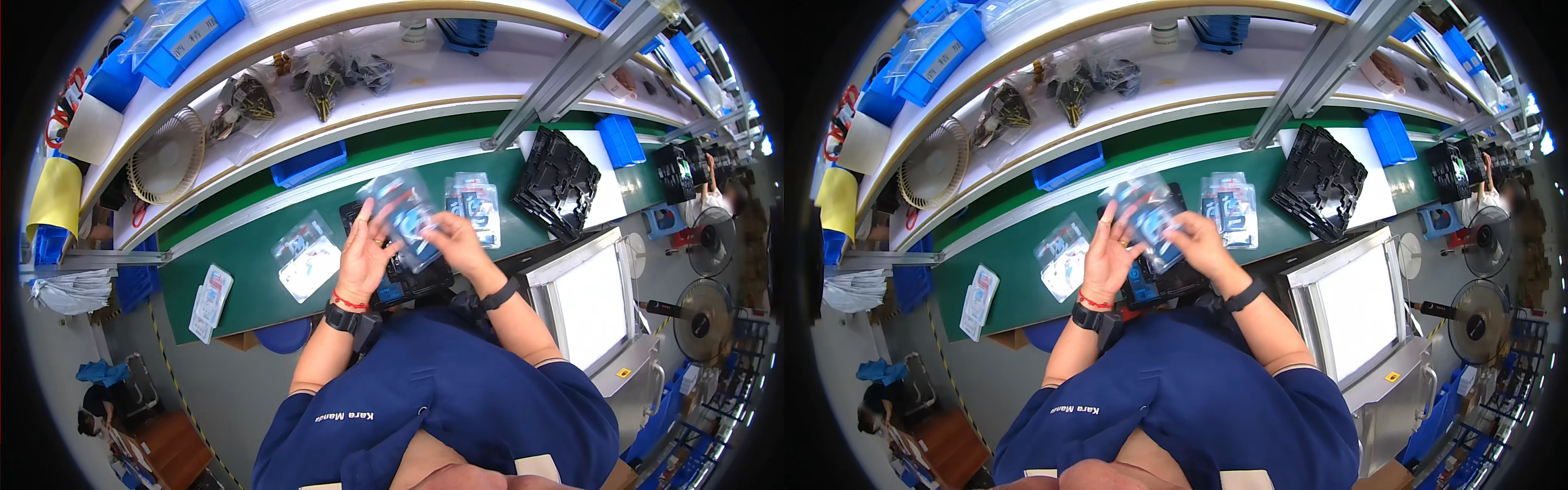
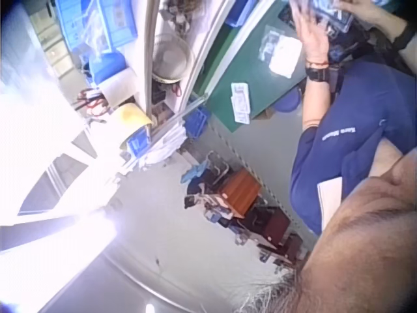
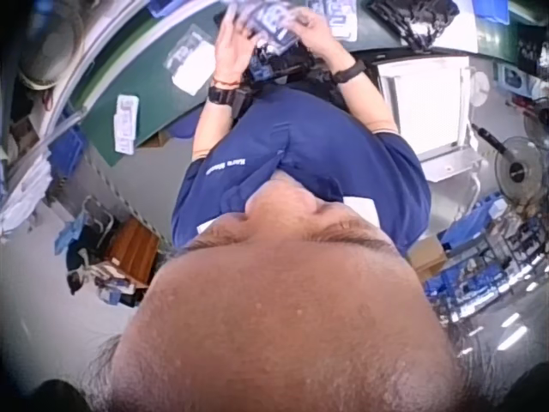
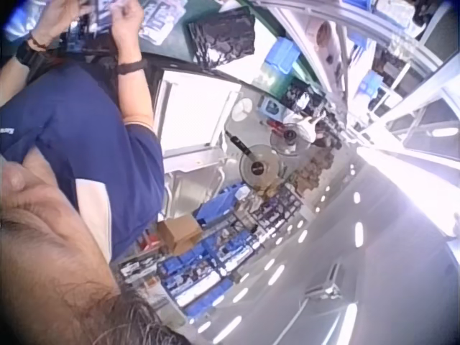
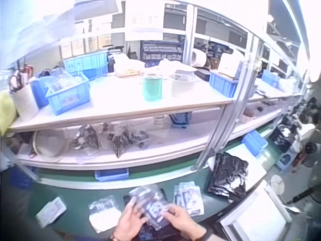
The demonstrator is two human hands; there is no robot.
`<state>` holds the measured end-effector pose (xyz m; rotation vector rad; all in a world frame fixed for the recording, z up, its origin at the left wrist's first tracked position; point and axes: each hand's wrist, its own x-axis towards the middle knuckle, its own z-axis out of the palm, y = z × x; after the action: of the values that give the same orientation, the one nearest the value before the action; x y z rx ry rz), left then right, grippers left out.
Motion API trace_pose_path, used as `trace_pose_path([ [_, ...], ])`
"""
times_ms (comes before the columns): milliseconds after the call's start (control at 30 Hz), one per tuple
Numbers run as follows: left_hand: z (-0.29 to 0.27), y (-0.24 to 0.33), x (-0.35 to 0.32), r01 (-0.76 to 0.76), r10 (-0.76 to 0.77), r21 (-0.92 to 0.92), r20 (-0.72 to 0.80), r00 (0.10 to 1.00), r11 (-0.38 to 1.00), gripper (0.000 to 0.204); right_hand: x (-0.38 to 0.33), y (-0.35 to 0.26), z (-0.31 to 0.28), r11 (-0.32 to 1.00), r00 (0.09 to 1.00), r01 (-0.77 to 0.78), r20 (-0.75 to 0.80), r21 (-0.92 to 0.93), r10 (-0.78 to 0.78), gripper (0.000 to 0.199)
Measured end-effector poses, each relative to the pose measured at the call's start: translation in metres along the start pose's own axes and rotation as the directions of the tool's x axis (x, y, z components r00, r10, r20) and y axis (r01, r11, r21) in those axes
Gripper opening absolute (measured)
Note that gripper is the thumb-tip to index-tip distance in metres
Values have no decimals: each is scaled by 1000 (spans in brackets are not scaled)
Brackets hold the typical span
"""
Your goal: The recorder places small packaged components into a vacuum sealing machine, seals them, and then organizes the sealed packages.
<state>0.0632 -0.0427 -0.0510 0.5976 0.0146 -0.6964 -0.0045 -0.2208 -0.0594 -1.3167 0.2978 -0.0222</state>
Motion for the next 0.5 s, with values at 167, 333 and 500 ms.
trace_pose_path([
  [167, -124, -35, -5, 243, 248, 952, -284, 926, 184, 59, 24, 47, -109, 917, 830, -145, -551, -372, -93, 17],
  [333, -135, -53, -26, 433, 288, 900, -428, 857, 46, 50, 24, 61, -108, 291, 673, -411, -503, -864, -543, 24],
  [500, -135, -48, -25, 451, 360, 893, -422, 832, 5, 41, 19, 66, -27, 408, 902, 256, 65, -876, -426, 16],
])
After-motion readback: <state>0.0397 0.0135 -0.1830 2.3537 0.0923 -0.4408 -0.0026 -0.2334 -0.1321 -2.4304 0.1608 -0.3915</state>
